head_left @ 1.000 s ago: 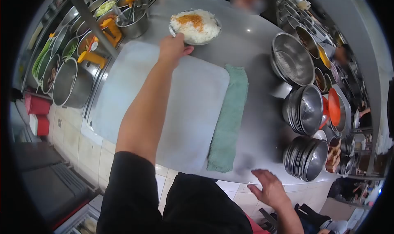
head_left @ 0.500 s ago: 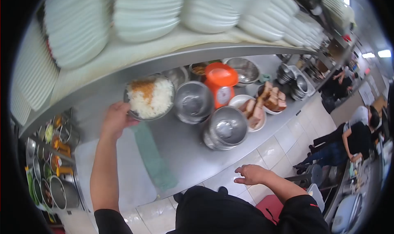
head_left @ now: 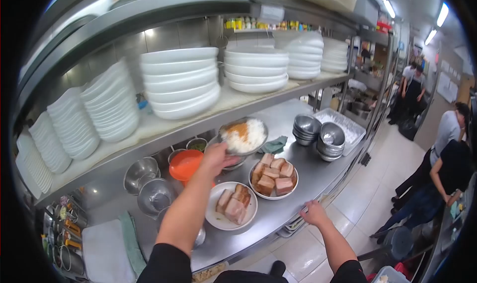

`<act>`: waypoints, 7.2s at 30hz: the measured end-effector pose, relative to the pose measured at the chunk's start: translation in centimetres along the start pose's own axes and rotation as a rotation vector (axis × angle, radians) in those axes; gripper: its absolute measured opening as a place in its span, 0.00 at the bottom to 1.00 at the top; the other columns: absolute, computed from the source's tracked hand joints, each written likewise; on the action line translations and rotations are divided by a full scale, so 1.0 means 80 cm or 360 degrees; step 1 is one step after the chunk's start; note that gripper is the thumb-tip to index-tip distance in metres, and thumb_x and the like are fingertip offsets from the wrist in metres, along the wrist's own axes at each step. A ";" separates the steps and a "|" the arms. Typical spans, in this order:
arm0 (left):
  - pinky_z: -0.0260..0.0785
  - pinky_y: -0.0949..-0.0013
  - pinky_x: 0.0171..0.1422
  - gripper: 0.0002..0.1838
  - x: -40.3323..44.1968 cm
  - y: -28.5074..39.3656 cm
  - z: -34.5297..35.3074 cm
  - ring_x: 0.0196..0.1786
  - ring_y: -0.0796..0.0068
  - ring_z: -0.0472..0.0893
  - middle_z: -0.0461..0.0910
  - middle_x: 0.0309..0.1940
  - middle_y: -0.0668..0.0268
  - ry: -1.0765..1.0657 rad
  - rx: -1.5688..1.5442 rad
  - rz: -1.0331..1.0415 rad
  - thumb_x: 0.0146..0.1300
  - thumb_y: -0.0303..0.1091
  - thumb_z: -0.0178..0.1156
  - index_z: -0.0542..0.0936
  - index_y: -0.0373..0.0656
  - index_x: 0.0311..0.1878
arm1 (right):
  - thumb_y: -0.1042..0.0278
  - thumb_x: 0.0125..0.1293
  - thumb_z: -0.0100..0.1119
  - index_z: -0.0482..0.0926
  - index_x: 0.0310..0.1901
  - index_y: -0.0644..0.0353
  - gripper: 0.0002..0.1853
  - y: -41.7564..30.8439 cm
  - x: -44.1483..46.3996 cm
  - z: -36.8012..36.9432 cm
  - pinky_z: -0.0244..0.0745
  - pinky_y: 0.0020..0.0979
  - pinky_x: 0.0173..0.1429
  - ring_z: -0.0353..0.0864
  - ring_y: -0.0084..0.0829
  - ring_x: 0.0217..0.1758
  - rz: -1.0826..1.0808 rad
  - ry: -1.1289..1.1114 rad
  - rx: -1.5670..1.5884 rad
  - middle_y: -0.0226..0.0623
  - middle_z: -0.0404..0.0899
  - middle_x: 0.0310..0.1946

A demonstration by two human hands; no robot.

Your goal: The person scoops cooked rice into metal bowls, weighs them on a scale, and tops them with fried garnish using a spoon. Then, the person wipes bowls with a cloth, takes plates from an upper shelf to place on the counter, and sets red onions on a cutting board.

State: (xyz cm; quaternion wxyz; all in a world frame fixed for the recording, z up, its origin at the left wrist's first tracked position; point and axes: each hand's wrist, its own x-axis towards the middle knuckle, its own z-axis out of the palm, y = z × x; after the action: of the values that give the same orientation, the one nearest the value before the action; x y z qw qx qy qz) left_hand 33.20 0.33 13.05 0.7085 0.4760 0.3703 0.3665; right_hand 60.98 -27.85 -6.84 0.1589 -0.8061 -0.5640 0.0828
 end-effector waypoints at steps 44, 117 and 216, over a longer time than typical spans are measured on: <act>0.72 0.56 0.58 0.16 0.394 -0.147 0.196 0.56 0.55 0.80 0.80 0.54 0.53 -0.1354 0.3703 -0.0369 0.59 0.31 0.55 0.84 0.44 0.49 | 0.54 0.52 0.68 0.77 0.48 0.58 0.24 0.091 0.161 -0.014 0.58 0.50 0.66 0.66 0.51 0.61 -0.0020 0.0554 0.0283 0.48 0.70 0.54; 0.79 0.70 0.31 0.23 0.177 -0.116 0.193 0.39 0.72 0.83 0.81 0.42 0.58 -0.0702 0.0958 0.0033 0.64 0.27 0.48 0.72 0.45 0.63 | 0.79 0.45 0.63 0.73 0.56 0.56 0.31 -0.010 0.226 -0.191 0.70 0.44 0.58 0.72 0.48 0.52 -0.0984 0.0724 0.0236 0.47 0.71 0.50; 0.74 0.48 0.53 0.51 -0.834 -0.751 0.538 0.40 0.25 0.78 0.34 0.68 0.22 -0.2274 0.2208 0.0208 0.57 0.25 0.52 0.35 0.64 0.77 | 0.60 0.70 0.48 0.70 0.60 0.68 0.23 0.235 -1.084 0.135 0.64 0.46 0.67 0.68 0.55 0.66 0.2847 0.0967 0.0817 0.57 0.70 0.61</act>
State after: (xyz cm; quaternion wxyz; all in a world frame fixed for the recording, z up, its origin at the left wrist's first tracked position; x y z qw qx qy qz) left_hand 50.31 -91.91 -20.33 0.3084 0.9128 -0.0377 -0.2651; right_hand 43.83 -113.10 -27.49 0.3464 -0.8643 0.3553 0.0818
